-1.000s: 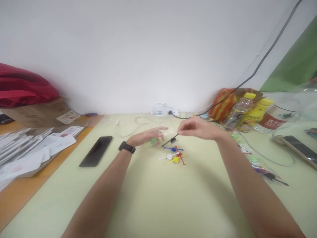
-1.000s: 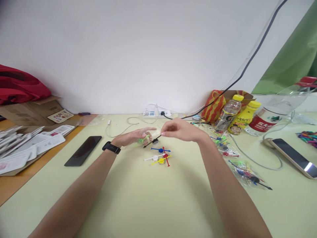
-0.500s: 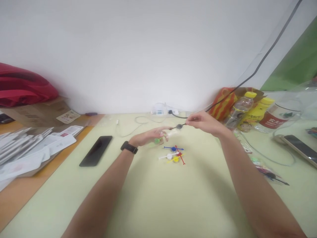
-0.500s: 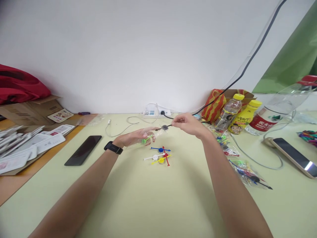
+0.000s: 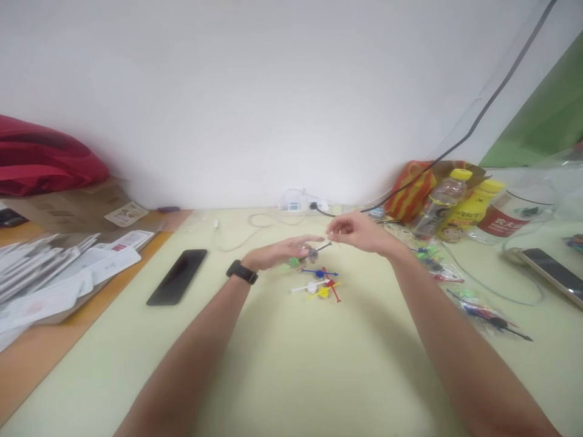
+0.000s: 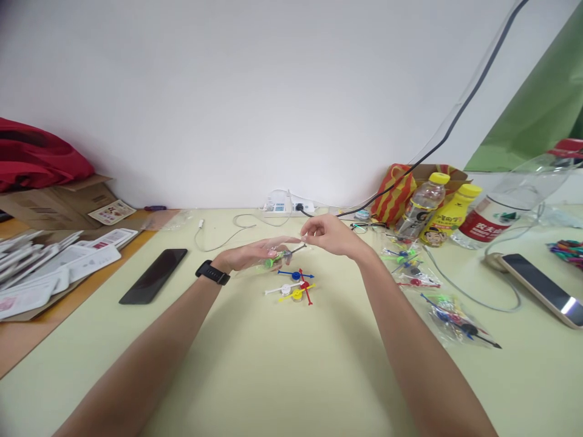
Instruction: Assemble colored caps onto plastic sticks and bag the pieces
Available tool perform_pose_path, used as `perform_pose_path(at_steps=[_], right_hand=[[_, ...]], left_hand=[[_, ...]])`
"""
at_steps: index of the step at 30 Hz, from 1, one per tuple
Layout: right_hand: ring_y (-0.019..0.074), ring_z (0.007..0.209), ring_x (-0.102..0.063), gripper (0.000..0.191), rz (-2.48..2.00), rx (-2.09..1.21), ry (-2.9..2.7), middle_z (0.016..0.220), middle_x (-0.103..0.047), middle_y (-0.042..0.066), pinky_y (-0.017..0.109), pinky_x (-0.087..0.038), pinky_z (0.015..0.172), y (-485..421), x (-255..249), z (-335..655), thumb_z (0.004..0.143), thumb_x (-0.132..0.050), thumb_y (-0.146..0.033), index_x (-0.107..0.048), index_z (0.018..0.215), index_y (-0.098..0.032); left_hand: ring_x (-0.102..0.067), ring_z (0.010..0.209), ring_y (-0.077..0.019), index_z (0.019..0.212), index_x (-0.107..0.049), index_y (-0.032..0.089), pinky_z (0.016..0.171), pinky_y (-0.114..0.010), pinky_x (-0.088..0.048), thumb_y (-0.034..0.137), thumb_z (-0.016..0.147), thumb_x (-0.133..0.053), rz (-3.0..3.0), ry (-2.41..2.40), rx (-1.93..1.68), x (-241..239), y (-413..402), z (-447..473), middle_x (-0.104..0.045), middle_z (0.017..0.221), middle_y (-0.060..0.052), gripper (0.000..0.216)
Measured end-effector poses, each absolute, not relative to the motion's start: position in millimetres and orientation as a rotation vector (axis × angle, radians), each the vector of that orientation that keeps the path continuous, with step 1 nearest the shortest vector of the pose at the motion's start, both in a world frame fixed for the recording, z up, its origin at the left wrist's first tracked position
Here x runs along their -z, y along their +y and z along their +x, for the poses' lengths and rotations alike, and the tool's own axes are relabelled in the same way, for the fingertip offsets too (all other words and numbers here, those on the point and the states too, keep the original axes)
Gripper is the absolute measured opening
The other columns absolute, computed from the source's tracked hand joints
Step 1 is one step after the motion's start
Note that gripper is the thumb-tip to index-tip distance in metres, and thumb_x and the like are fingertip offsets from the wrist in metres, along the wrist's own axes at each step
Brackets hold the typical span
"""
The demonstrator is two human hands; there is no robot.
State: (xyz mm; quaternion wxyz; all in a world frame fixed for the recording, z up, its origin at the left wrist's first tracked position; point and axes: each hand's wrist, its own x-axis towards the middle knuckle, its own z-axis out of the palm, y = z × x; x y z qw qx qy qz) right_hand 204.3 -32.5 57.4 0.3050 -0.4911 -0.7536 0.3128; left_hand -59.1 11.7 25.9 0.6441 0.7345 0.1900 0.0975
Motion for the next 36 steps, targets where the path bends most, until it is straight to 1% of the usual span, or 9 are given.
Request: perform_pose_path(at_steps=[6,11,14,17,21,26,30,32,36], right_hand=[[0.016,0.071,-0.059,0.024,-1.329,-0.782,-1.977,0.081,-0.071,0.005,0.026,-0.042,0.06,-31.4,-56.6,205.3,0.086,-0.064,-0.038,-0.075,0.089,-0.016],[0.0174,0.073,-0.063,0.016,-1.625,-0.656,-2.036,0.085,-0.076,0.006,0.026,-0.044,0.061,-23.0,-48.9,222.0,0.084,-0.062,-0.027,-0.074,0.083,-0.017],[0.0189,0.077,-0.066,0.013,-1.597,-0.797,-2.284,0.09,-0.078,0.006,0.026,-0.046,0.064,-20.2,-39.1,223.0,0.081,-0.064,-0.024,-0.076,0.085,-0.018],[0.019,0.079,-0.067,0.016,-1.419,-0.914,-2.453,0.093,-0.078,0.006,0.026,-0.048,0.067,-20.3,-28.1,208.8,0.082,-0.066,-0.027,-0.078,0.09,-0.019],[0.0179,0.077,-0.067,0.021,-1.288,-0.942,-2.494,0.092,-0.077,0.006,0.025,-0.048,0.068,-23.1,-12.5,177.9,0.08,-0.07,-0.03,-0.079,0.094,-0.017],[0.0149,0.068,-0.063,0.011,-1.31,-0.985,-2.483,0.08,-0.075,0.004,0.023,-0.044,0.062,-26.6,-0.1,156.7,0.075,-0.067,-0.016,-0.076,0.081,-0.015],[0.015,0.067,-0.061,0.012,-1.281,-0.941,-2.388,0.078,-0.074,0.004,0.024,-0.044,0.062,-26.4,-3.8,159.7,0.075,-0.063,-0.015,-0.075,0.079,-0.015],[0.0151,0.066,-0.061,0.012,-1.261,-0.925,-2.326,0.077,-0.074,0.004,0.025,-0.044,0.062,-25.8,-8.4,163.9,0.077,-0.062,-0.017,-0.074,0.078,-0.015],[0.0149,0.065,-0.06,0.012,-1.295,-0.83,-2.214,0.073,-0.072,0.003,0.025,-0.044,0.063,-23.6,-17.9,174.6,0.08,-0.061,-0.02,-0.071,0.076,-0.015]], left_hand=[[-0.058,0.097,-0.0236,0.155,-0.044,0.026,0.083,-0.035,-0.041,0.05,0.093,-0.064,1.662,0.448,-0.218,-22.8,12.7,-59.4,-0.063,0.114,-0.011,0.069],[-0.055,0.088,-0.0207,0.154,-0.044,0.023,0.076,-0.033,-0.039,0.048,0.096,-0.061,1.578,0.459,-0.308,-16.0,22.6,-70.8,-0.064,0.113,-0.014,0.065],[-0.053,0.081,-0.0185,0.154,-0.044,0.021,0.076,-0.033,-0.04,0.047,0.098,-0.059,1.509,0.454,-0.383,-15.0,26.1,-77.7,-0.063,0.113,-0.015,0.064],[-0.053,0.081,-0.0189,0.153,-0.045,0.019,0.077,-0.034,-0.041,0.046,0.097,-0.059,1.469,0.439,-0.412,-15.3,26.3,-80.6,-0.063,0.112,-0.015,0.064],[-0.056,0.084,-0.0207,0.151,-0.049,0.018,0.079,-0.035,-0.043,0.048,0.094,-0.063,1.376,0.392,-0.462,-12.3,27.3,-79.4,-0.063,0.112,-0.016,0.066],[-0.06,0.088,-0.024,0.147,-0.053,0.017,0.082,-0.038,-0.047,0.054,0.086,-0.065,1.076,0.236,-0.654,-9.4,26.9,-72.6,-0.063,0.113,-0.016,0.072],[-0.059,0.081,-0.022,0.147,-0.052,0.017,0.077,-0.037,-0.047,0.058,0.084,-0.062,0.88,0.158,-0.788,-9.6,21.6,-64.9,-0.064,0.109,-0.014,0.076],[-0.059,0.079,-0.0217,0.147,-0.052,0.016,0.075,-0.036,-0.047,0.056,0.086,-0.061,0.845,0.183,-0.77,-9.1,20.1,-61.1,-0.066,0.107,-0.014,0.073],[-0.059,0.081,-0.0217,0.146,-0.052,0.016,0.079,-0.037,-0.048,0.05,0.089,-0.061,0.894,0.201,-0.717,-9.7,20.9,-56.8,-0.066,0.11,-0.014,0.068]])
